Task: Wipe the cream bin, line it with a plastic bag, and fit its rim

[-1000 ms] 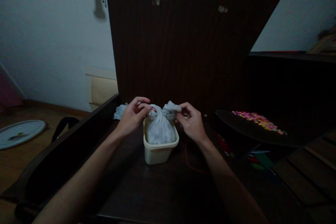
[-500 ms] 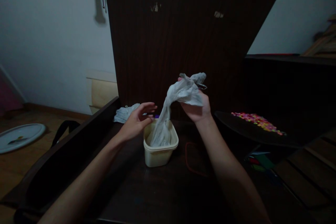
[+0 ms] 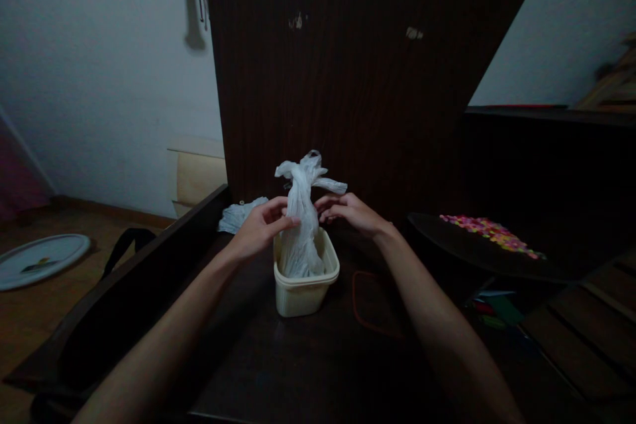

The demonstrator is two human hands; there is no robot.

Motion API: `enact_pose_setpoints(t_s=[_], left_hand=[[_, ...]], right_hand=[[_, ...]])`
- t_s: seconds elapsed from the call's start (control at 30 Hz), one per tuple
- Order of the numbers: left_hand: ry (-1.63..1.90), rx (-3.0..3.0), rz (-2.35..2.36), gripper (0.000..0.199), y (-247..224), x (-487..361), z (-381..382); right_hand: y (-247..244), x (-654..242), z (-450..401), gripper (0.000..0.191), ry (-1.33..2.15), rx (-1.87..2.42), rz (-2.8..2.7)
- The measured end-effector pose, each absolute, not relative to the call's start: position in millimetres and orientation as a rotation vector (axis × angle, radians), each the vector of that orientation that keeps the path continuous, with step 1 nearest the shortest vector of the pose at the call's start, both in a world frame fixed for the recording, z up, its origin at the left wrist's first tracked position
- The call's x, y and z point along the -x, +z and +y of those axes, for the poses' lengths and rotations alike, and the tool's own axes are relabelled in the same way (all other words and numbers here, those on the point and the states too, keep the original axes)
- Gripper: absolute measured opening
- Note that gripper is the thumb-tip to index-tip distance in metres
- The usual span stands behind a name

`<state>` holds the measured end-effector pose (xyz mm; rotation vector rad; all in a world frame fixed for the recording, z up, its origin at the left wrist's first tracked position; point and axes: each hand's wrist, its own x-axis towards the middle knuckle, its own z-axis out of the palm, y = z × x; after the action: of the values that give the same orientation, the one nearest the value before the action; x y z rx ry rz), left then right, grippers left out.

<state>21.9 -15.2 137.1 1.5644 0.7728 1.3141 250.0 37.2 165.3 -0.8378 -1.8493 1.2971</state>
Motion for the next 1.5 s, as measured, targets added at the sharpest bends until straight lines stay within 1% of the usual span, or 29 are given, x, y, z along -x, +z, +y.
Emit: enact_pose_setpoints(t_s=[0.17,0.23,0.3,0.5,0.67,0.93,1.07,1.2,1.33,1.4,1.5], left_hand=[[1.408,-1.577,0.774,0.034,139.8,-31.5,-12.0],[1.409,-1.526,0.729,0.039,141.9,-34.1,-12.5],[1.45,-1.419,0.698,0.04,143.5,-33.5,-12.7],[1.607,-1.169,0.753,0.017,140.8,-11.6,-4.0],[1.698,-1.025,0.715,0.006,138.1,4.5,2.0],[1.73,-0.805,0.65,0.007,142.3,7.4,5.2],[1.88,-0.8,0.631,0.016,141.4,8.8,13.9],[2.022,-0.753,0.767,0.017,138.4,17.5,22.5],[2.059,-0.759,0.882,0.021,131.1,28.2,31.2],[2.06,-0.789,0.97,0.022,126.3,30.5,34.4],[2.096,-0.832,1.104,0.029,122.7,26.2,29.9]], right_hand=[[169.2,-240.1,17.1,0.026,1.269,0.636,-1.918],[169.9,-235.4,13.5,0.025,1.206,0.634,-1.921],[170.3,-234.2,12.0,0.024,1.151,0.657,-1.926],[166.5,-249.0,16.5,0.022,0.99,0.74,-1.745],[156.9,-261.9,25.0,0.022,0.956,0.781,-1.536],[158.0,-262.5,15.5,0.034,1.037,0.794,-1.511],[162.3,-263.6,8.4,0.042,1.083,0.773,-1.535],[163.0,-272.1,7.0,0.044,1.004,0.757,-1.574],[160.8,-281.6,2.9,0.051,0.913,0.771,-1.611],[160.4,-284.7,-2.4,0.05,0.892,0.78,-1.674],[161.1,-284.6,-12.6,0.041,0.918,0.721,-1.813]])
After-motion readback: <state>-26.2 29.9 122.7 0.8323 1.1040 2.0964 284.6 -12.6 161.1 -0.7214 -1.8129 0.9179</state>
